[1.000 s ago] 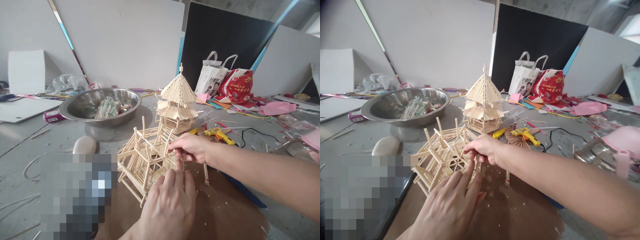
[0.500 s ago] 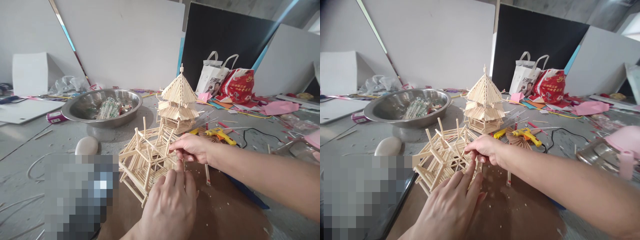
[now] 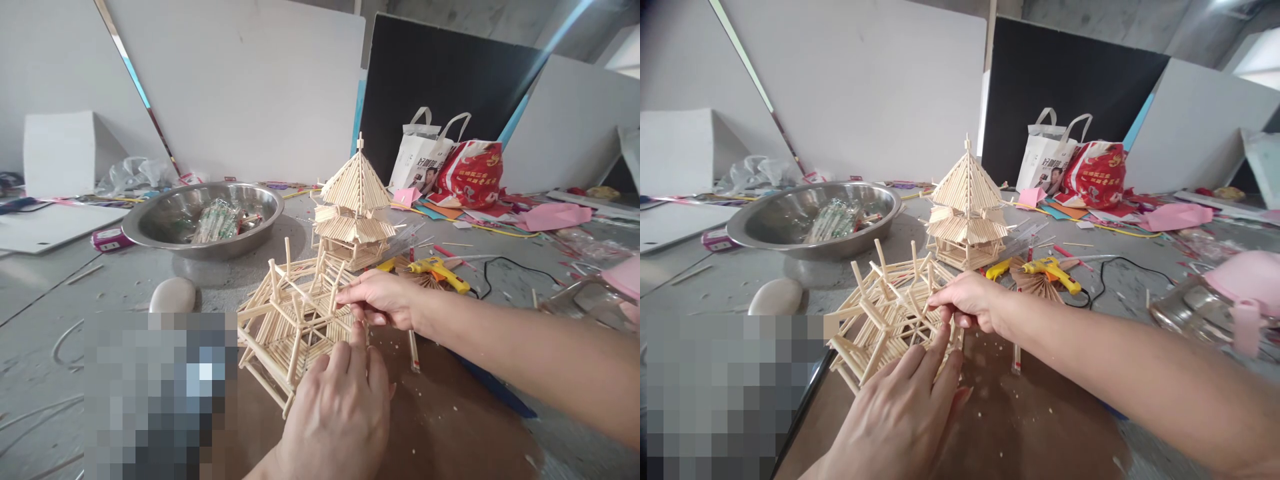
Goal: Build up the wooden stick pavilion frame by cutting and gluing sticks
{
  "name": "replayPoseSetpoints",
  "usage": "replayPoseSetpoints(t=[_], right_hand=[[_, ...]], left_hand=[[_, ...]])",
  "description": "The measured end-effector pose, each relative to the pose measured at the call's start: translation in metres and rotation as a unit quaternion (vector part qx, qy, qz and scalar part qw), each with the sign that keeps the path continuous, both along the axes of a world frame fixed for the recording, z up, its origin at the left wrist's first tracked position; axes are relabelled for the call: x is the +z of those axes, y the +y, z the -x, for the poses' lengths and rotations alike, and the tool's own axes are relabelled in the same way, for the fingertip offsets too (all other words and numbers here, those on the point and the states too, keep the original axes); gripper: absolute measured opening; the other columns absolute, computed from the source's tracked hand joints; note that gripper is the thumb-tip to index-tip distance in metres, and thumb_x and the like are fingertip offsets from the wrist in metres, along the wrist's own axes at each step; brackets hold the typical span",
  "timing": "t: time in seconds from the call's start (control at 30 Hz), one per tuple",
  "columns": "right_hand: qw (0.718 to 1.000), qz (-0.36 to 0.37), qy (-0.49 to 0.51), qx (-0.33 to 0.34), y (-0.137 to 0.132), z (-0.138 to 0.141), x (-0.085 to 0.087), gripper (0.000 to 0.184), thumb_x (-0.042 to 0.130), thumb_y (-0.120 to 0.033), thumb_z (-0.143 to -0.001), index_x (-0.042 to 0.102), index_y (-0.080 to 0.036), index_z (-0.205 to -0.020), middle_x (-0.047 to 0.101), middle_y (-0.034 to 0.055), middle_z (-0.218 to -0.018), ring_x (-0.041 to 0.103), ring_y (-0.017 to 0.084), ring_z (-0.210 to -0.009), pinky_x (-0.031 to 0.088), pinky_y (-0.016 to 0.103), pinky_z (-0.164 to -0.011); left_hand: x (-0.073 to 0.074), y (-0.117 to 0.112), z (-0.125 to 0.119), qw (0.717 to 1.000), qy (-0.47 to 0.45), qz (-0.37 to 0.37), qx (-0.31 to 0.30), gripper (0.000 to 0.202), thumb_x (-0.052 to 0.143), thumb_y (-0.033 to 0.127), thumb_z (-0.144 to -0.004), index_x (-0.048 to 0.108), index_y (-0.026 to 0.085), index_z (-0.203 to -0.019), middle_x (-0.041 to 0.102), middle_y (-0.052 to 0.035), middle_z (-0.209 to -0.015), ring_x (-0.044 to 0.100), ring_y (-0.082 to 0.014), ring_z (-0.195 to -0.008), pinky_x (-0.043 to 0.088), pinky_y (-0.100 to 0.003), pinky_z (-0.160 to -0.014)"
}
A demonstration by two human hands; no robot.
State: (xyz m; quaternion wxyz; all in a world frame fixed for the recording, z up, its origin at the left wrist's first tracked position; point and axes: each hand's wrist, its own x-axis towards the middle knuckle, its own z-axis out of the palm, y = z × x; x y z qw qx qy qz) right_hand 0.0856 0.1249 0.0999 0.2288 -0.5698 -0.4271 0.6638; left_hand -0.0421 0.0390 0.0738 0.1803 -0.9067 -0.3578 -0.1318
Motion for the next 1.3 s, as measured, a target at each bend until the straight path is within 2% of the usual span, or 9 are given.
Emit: replayPoseSetpoints(t=[0.23,0.43,0.5,0.6,0.73,0.9,1.03,1.17,1.3], right_hand=[[1.0,-0.001,0.004,0.0,0.0,0.0,-0.002,0.014,0.051,-0.012,-0.075,0.054,-0.012,-0.061,0.047,-0.0067,-0.035,0.029,0.001,-0.021,0.016,0.013,-0.022],[0.999,-0.011,0.023,-0.031,-0.001,-0.002,-0.005,0.015,0.05,-0.013,-0.071,0.051,-0.014,-0.056,0.047,-0.0059,-0.035,0.029,0.002,-0.022,0.016,0.015,-0.023],[0.997,-0.034,0.058,-0.049,-0.006,-0.008,-0.004,0.016,0.05,-0.015,-0.071,0.049,-0.014,-0.055,0.047,-0.0064,-0.035,0.028,0.002,-0.023,0.017,0.015,-0.024],[0.985,-0.126,0.106,-0.057,-0.025,-0.022,-0.002,0.017,0.05,-0.021,-0.073,0.048,-0.016,-0.057,0.046,-0.007,-0.038,0.03,0.002,-0.026,0.019,0.015,-0.028],[0.979,-0.19,0.058,-0.045,-0.068,-0.036,-0.007,0.013,0.053,-0.026,-0.071,0.051,-0.016,-0.063,0.045,-0.0074,-0.04,0.031,0.003,-0.031,0.02,0.016,-0.032],[0.982,-0.183,0.043,-0.017,-0.107,-0.039,-0.021,0.013,0.061,-0.024,-0.067,0.054,-0.013,-0.064,0.044,-0.0054,-0.051,0.034,0.004,-0.046,0.026,0.017,-0.043],[0.984,-0.168,0.058,-0.007,-0.115,-0.04,-0.027,0.014,0.062,-0.026,-0.067,0.056,-0.013,-0.067,0.046,-0.0041,-0.054,0.036,0.006,-0.05,0.029,0.019,-0.047],[0.976,-0.215,0.018,0.007,-0.119,-0.041,-0.025,0.013,0.059,-0.025,-0.07,0.059,-0.013,-0.068,0.049,-0.0028,-0.056,0.04,0.007,-0.052,0.032,0.019,-0.048],[0.954,-0.287,-0.057,0.06,-0.114,-0.063,-0.018,0.02,0.055,-0.032,-0.075,0.063,-0.015,-0.074,0.059,0.0006,-0.065,0.051,0.01,-0.06,0.038,0.019,-0.053]], left_hand=[[0.0,0.0,0.0,1.0,-0.003,0.006,0.0,0.026,0.046,0.023,-0.078,0.059,0.013,-0.098,0.052,-0.0177,-0.117,0.057,-0.0193,-0.069,0.049,-0.031,-0.054],[-0.001,0.002,0.002,1.0,-0.012,0.026,0.002,0.028,0.044,0.02,-0.079,0.055,0.012,-0.104,0.051,-0.0169,-0.119,0.059,-0.0213,-0.075,0.051,-0.034,-0.057],[0.001,0.003,0.004,0.999,-0.035,0.016,-0.016,0.03,0.043,0.019,-0.079,0.053,0.011,-0.105,0.054,-0.0165,-0.115,0.059,-0.022,-0.076,0.052,-0.034,-0.057],[0.008,0.003,0.009,0.989,-0.131,0.009,-0.072,0.022,0.04,0.02,-0.082,0.055,0.013,-0.097,0.062,-0.0113,-0.1,0.06,-0.0191,-0.073,0.052,-0.029,-0.056],[0.015,-0.001,0.011,0.955,-0.259,0.088,-0.117,0.013,0.038,0.015,-0.085,0.05,0.017,-0.089,0.062,-0.0025,-0.083,0.059,-0.0097,-0.066,0.048,-0.018,-0.058],[0.006,-0.003,0.005,0.943,-0.243,0.144,-0.174,0.016,0.033,0.023,-0.088,0.046,0.018,-0.097,0.059,0.0,-0.07,0.057,-0.0101,-0.058,0.044,-0.019,-0.051],[-0.002,-0.005,0.001,0.933,-0.223,0.169,-0.225,0.027,0.024,0.029,-0.091,0.043,0.015,-0.103,0.059,-0.0006,-0.067,0.057,-0.0107,-0.056,0.043,-0.02,-0.049],[-0.008,-0.006,0.0,0.931,-0.235,0.185,-0.21,0.024,0.032,0.02,-0.089,0.041,0.017,-0.11,0.061,0.0001,-0.069,0.058,-0.0095,-0.057,0.044,-0.018,-0.052],[-0.011,-0.006,-0.003,0.894,-0.305,0.275,-0.181,0.037,0.041,0.009,-0.081,0.04,0.022,-0.116,0.063,0.0009,-0.077,0.059,-0.0084,-0.062,0.045,-0.016,-0.058]])
